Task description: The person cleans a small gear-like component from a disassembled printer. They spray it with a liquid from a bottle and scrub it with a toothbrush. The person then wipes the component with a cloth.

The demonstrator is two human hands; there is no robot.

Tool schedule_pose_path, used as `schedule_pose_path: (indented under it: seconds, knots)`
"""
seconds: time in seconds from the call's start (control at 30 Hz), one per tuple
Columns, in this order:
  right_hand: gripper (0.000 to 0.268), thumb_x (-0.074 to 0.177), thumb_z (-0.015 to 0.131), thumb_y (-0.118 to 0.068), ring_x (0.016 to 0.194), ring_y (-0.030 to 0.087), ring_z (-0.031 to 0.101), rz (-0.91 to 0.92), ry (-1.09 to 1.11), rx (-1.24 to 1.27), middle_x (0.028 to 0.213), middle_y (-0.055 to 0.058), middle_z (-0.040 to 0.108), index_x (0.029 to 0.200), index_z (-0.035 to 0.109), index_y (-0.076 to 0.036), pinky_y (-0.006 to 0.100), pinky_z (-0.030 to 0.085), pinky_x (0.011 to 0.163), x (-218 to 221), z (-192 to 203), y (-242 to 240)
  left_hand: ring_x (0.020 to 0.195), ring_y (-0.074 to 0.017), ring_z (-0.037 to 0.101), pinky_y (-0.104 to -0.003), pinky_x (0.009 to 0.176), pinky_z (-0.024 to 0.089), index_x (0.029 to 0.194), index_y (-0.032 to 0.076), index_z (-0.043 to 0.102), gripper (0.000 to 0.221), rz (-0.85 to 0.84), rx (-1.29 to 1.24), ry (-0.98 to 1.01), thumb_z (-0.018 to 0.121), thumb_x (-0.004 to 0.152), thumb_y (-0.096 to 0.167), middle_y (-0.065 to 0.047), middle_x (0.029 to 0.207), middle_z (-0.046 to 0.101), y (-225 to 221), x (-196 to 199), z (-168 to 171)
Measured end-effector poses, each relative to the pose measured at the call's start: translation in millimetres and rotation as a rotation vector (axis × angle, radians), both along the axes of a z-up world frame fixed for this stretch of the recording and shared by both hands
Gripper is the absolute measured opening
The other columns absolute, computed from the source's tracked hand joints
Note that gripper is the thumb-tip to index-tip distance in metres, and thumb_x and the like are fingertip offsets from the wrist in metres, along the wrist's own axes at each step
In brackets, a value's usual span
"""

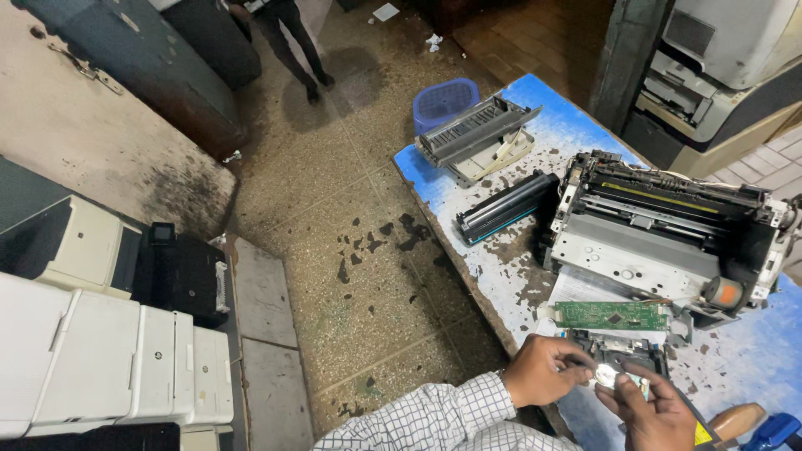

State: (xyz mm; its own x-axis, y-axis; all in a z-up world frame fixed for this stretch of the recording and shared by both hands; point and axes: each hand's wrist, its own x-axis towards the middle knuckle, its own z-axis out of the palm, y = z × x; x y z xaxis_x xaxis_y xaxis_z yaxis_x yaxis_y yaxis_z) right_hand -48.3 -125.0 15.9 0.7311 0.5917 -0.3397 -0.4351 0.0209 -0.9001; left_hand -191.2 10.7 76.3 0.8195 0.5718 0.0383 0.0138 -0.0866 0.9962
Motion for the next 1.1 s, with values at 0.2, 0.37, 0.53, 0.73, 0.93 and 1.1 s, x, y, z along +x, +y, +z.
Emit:
schedule_pose_path:
  seconds: [0.2,0.37,0.53,0.73,0.93,1.1]
  knots:
    - [0.033,0.097,0.063,0.005,0.083,0.039,0.072,0.003,-0.043,-0.005,0.105,0.031,0.067,0.127,0.058,0.018,0.049,0.063,0.076,2,-13,-15,0.081,-0.0105,0.068,-0.026,0.07,0.057,0.108,0.001,0.073,0.01,-0.05,0.06,0.102,0.072,0.1,0.007,-0.009,0.088,0.074,-12,1,4]
    - [0.034,0.094,0.063,0.009,0.085,0.04,0.073,0.024,-0.108,0.003,0.109,0.032,0.067,0.126,0.057,0.018,0.049,0.059,0.075,3,-28,-31,0.081,-0.0106,0.066,-0.028,0.071,0.054,0.107,0.003,0.071,0.012,-0.052,0.206,0.106,0.073,0.096,0.008,-0.008,0.088,0.071,-23,-4,3]
    - [0.03,0.094,0.065,0.007,0.084,0.036,0.073,0.027,-0.105,0.032,0.11,0.031,0.067,0.122,0.06,0.017,0.048,0.059,0.076,-4,-33,-38,0.078,-0.0115,0.066,-0.027,0.067,0.054,0.105,-0.001,0.07,0.009,-0.024,0.07,0.121,0.071,0.097,0.004,-0.009,0.089,0.07,-35,-6,-7]
    - [0.034,0.09,0.077,-0.004,0.08,0.023,0.072,0.145,-0.405,-0.196,0.099,0.023,0.074,0.123,0.073,0.005,0.036,0.058,0.073,-7,16,-35,0.072,-0.0104,0.065,-0.025,0.062,0.054,0.11,-0.003,0.071,0.013,0.004,-0.047,0.134,0.067,0.099,0.002,-0.009,0.094,0.072,-31,12,-17]
    - [0.041,0.081,0.083,-0.012,0.091,0.016,0.071,0.14,-0.896,-0.173,0.112,0.013,0.073,0.12,0.073,-0.003,0.027,0.056,0.074,-4,75,-30,0.08,-0.0091,0.068,-0.025,0.071,0.057,0.112,-0.004,0.071,0.015,-0.008,-0.077,0.019,0.068,0.098,0.001,-0.009,0.095,0.073,-28,22,-10]
    - [0.039,0.082,0.082,-0.014,0.097,0.018,0.071,0.192,-0.943,-0.157,0.108,0.012,0.075,0.12,0.074,-0.006,0.029,0.054,0.087,-11,81,-39,0.078,-0.0084,0.067,-0.025,0.07,0.058,0.108,-0.004,0.072,0.012,-0.028,-0.078,0.066,0.07,0.097,0.001,-0.01,0.09,0.072,-32,12,1]
